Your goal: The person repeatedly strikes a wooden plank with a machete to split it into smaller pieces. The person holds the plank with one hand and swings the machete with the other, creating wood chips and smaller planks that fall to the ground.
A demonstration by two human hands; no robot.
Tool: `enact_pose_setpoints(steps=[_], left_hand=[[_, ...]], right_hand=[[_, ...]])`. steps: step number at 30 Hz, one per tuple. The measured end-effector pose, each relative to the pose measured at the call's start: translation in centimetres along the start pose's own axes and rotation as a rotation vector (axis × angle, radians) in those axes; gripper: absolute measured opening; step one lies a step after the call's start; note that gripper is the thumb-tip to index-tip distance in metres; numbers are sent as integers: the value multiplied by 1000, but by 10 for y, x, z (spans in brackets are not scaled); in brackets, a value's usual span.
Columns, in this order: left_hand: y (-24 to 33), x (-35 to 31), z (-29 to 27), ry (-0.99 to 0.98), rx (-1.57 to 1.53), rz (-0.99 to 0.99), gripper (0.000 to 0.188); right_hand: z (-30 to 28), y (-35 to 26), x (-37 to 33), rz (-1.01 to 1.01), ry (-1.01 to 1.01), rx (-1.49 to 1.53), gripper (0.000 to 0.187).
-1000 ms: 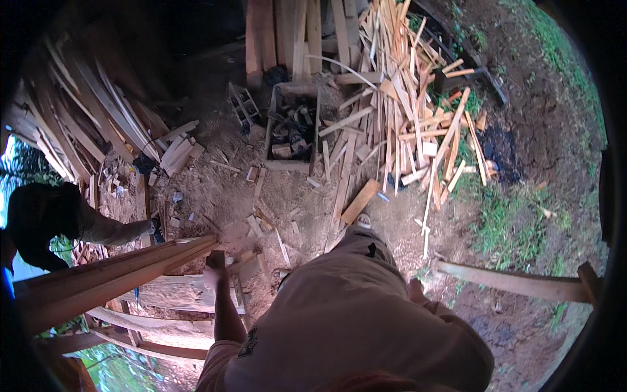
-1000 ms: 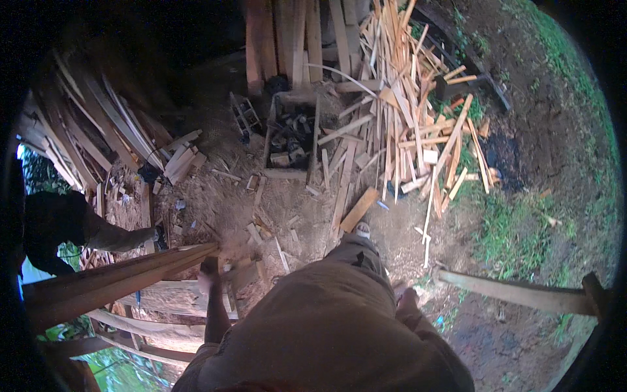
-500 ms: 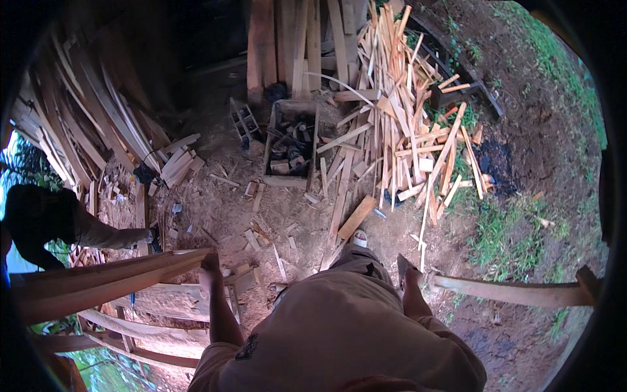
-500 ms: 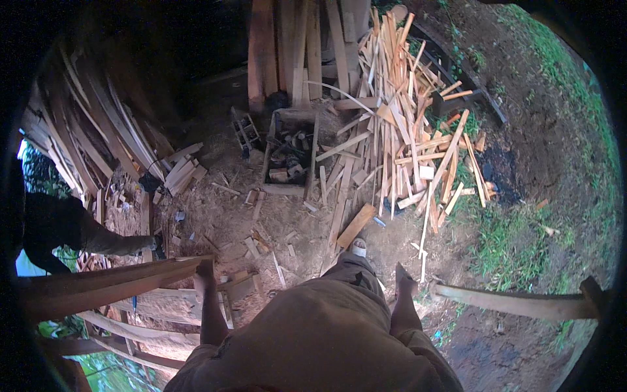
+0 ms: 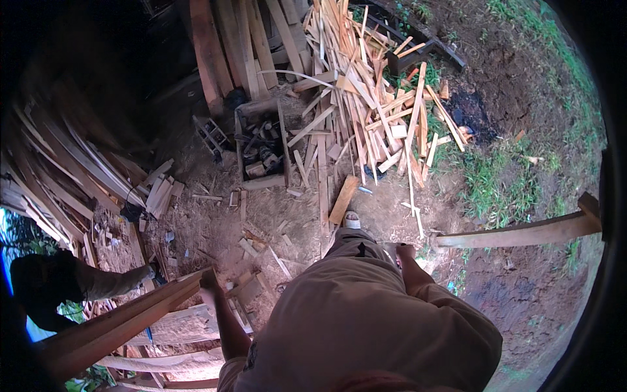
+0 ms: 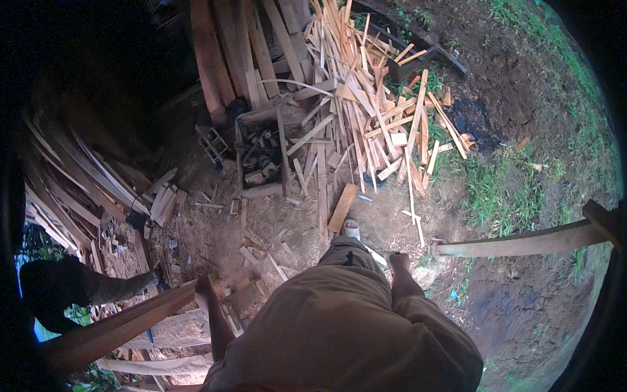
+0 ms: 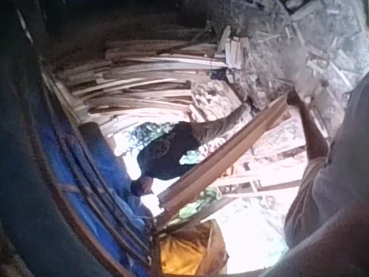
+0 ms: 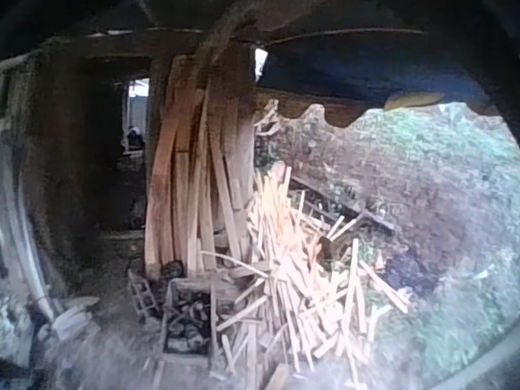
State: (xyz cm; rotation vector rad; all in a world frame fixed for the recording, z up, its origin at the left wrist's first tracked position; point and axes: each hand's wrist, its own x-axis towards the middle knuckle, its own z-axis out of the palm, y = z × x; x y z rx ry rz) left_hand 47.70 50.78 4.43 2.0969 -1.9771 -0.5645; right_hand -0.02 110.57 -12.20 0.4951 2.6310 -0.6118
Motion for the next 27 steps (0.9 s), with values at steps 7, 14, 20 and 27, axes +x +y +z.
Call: enact_pose_setpoints(steps=[7,14,20,27], left_hand=[[-24,22,11,-30,85,100,52],[-20,24,2,-53,72,209,49],[-71,59,36,-14,336,693,53],[-93,73,22,-289,-386,247,45]], right_hand=[[-7,-11,-28,111,-14,-28,29],[-4,-33,-43,166,-58,39,35],[-5,-21,-30,32,25,-10,29],[-31,-63,-85,131,-66,-30,36]])
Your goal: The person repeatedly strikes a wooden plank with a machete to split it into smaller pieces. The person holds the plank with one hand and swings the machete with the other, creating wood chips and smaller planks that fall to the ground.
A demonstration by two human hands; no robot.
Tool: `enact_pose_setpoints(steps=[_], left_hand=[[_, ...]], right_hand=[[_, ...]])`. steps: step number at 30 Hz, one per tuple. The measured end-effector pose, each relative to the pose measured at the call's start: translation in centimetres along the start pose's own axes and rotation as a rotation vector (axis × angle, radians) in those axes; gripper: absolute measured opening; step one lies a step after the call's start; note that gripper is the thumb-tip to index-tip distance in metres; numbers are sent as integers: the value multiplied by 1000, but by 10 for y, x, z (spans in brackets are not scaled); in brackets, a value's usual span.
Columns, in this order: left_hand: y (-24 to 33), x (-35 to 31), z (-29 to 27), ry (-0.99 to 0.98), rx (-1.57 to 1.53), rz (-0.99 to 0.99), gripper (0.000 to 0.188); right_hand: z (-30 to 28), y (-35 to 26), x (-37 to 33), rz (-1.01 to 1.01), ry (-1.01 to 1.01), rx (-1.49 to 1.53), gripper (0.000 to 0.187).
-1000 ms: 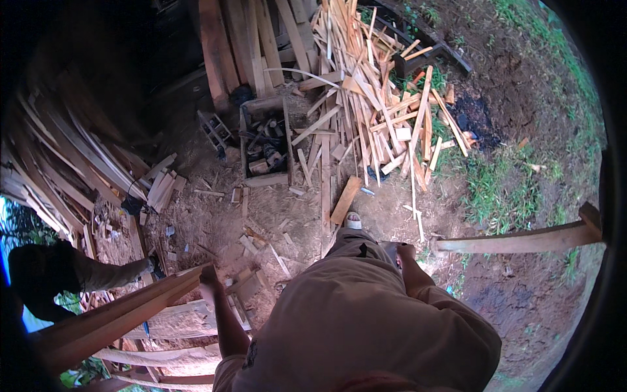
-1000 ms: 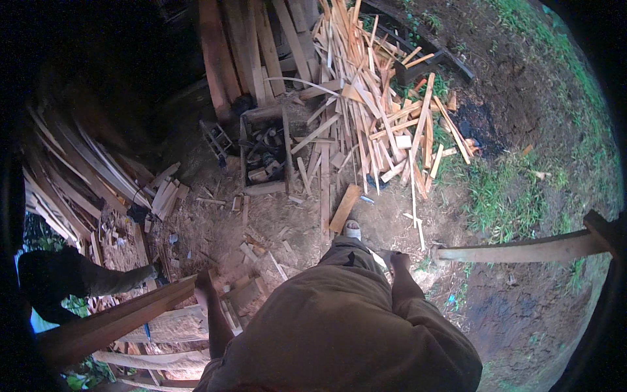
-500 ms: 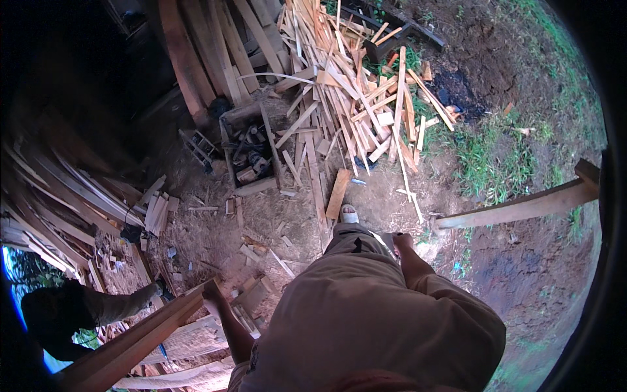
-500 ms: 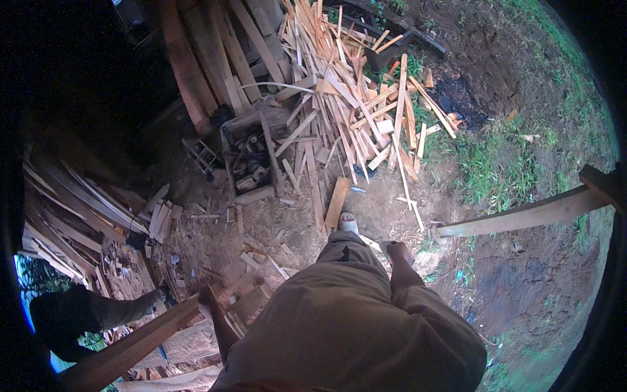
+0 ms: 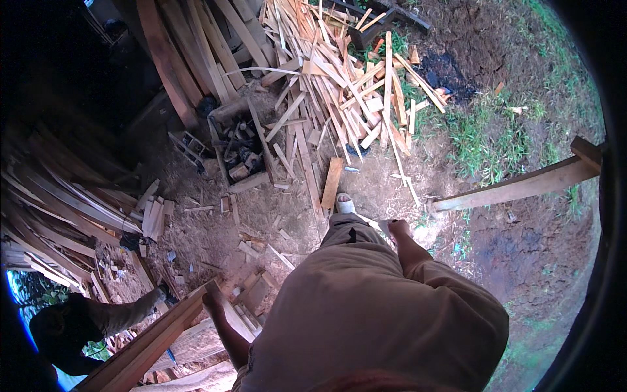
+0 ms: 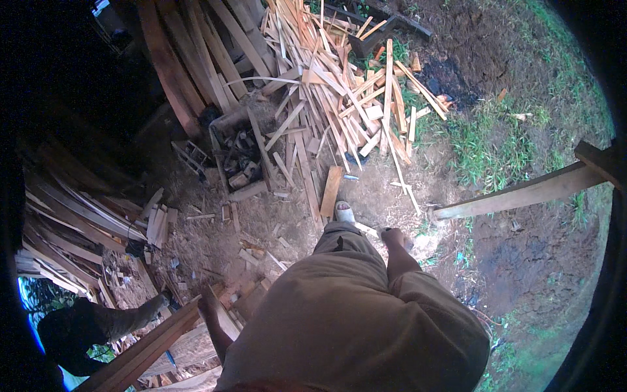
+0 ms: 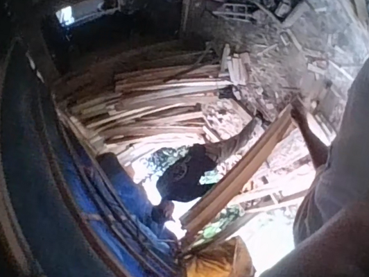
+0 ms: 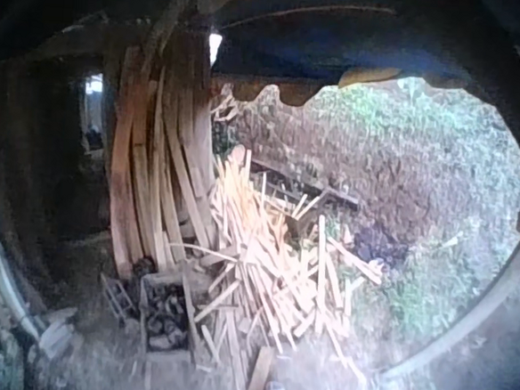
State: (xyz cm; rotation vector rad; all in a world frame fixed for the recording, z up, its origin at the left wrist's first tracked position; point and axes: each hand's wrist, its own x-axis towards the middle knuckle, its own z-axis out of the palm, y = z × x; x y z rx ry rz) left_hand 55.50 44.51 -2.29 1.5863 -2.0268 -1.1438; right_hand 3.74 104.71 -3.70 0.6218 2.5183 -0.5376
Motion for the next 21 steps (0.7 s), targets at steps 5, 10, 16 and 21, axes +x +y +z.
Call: enact_pose_setpoints(steps=[5,10,16,21], left_hand=[[30,-36,-8,69,220,132,40],[39,-86,-19,255,517,217,30],[32,-100,1,341,574,289,34],[9,-90,8,377,652,308,38]], right_hand=[[6,10,20,-23,27,-144,45],[6,-3,4,-11,21,-50,48],[5,0,10,-91,-7,-129,33],[-1,-14,-8,-80,-19,-140,36]])
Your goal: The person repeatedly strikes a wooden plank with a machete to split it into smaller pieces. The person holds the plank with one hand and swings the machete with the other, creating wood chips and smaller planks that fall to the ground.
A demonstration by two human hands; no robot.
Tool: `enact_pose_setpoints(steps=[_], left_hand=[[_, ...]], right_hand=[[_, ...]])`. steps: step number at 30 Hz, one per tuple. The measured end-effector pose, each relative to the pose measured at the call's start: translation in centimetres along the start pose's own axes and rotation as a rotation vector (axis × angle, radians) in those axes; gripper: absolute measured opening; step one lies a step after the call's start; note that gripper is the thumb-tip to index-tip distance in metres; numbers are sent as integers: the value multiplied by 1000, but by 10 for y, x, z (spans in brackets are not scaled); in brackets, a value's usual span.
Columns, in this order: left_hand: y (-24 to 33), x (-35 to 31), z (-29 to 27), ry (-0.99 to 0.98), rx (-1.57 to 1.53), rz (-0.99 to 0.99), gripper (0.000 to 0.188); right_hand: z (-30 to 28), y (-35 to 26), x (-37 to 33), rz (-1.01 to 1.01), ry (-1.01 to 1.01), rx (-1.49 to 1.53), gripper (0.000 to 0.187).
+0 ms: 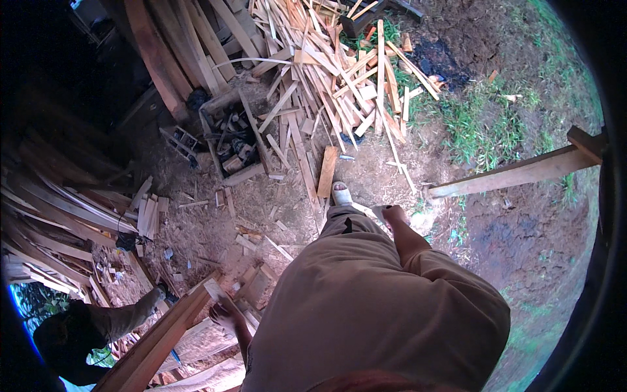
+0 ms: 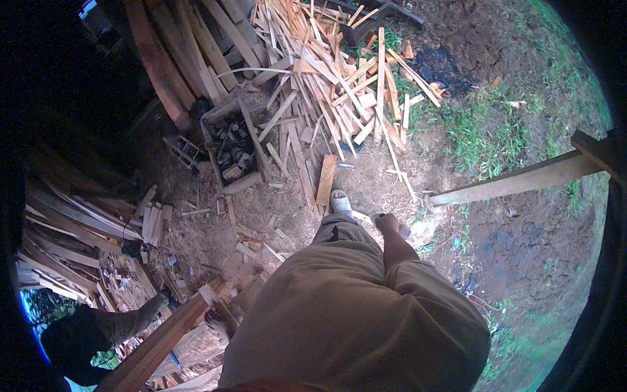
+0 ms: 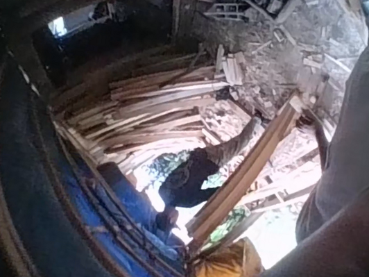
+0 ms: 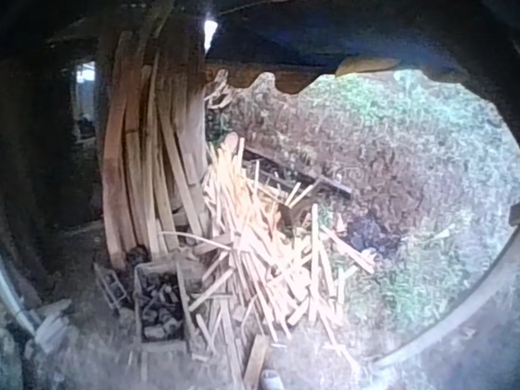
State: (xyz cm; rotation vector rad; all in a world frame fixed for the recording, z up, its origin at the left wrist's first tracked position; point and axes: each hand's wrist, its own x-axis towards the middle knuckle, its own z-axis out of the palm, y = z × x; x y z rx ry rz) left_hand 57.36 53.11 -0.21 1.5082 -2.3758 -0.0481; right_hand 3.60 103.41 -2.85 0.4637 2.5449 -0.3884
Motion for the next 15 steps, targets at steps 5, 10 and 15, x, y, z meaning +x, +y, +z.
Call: enact_pose_setpoints(steps=[5,10,15], left_hand=[[0,-5,-11,11,1,-39,42],[7,1,-4,18,-40,-56,43],[7,-1,-3,28,-63,-94,45]], right_hand=[[-16,-30,-24,24,-1,135,41],[5,0,0,29,44,-5,40],[10,10,-4,92,3,-24,41]])
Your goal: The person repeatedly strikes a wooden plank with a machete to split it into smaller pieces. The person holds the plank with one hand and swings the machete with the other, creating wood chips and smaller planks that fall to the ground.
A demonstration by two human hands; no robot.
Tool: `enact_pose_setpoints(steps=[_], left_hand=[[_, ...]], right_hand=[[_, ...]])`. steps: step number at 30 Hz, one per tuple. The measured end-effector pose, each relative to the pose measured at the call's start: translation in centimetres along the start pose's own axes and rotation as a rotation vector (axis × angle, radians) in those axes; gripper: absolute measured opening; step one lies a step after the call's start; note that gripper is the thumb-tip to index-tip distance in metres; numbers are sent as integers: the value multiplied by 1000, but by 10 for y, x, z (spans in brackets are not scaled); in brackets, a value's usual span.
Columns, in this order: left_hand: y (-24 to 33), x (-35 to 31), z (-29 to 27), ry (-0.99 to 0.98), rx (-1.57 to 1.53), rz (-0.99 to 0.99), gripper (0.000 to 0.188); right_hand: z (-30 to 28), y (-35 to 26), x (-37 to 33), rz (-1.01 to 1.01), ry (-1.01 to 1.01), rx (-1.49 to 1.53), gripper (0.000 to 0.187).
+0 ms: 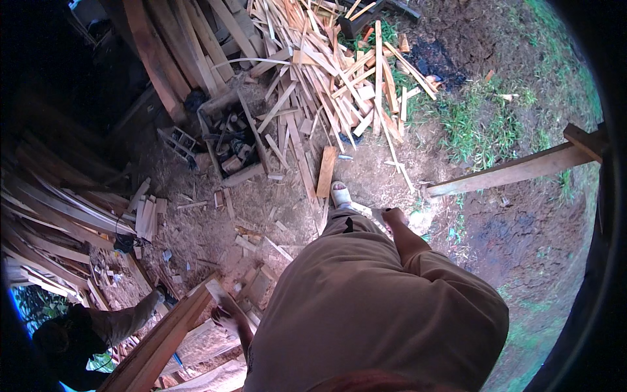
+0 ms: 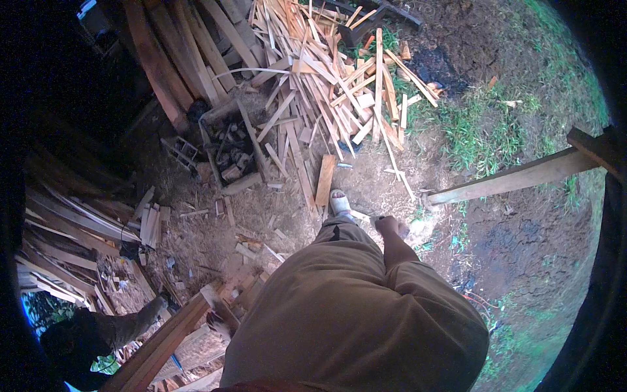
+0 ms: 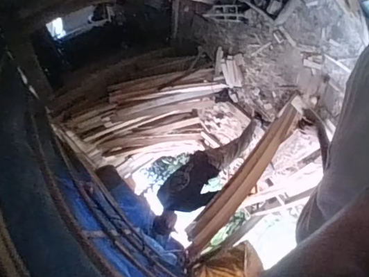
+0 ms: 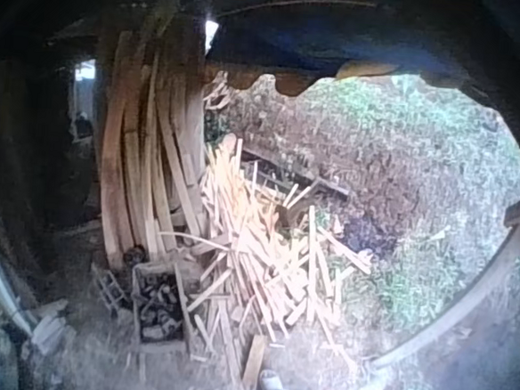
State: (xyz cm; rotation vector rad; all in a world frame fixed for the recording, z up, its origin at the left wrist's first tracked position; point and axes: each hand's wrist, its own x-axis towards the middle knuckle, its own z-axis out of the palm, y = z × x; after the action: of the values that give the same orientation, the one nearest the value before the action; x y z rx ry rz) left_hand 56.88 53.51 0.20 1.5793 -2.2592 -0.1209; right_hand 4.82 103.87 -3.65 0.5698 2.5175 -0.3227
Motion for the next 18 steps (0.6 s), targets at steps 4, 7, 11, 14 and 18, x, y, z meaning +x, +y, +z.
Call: enact_pose_setpoints(steps=[4,7,11,14,18], left_hand=[[-7,-3,-1,23,-3,-30,46],[-8,-7,-1,32,-21,-47,47],[-4,-6,-5,44,-39,-71,48],[4,-4,-3,43,-77,-87,49],[-4,-8,-6,79,-102,-138,50]], right_hand=[[-5,-15,-22,-63,-9,-46,41],[-2,-19,-19,-107,17,-79,39],[4,-24,-9,-58,-8,21,38],[9,-19,8,-18,-15,99,35],[11,-44,3,-49,-55,158,31]])
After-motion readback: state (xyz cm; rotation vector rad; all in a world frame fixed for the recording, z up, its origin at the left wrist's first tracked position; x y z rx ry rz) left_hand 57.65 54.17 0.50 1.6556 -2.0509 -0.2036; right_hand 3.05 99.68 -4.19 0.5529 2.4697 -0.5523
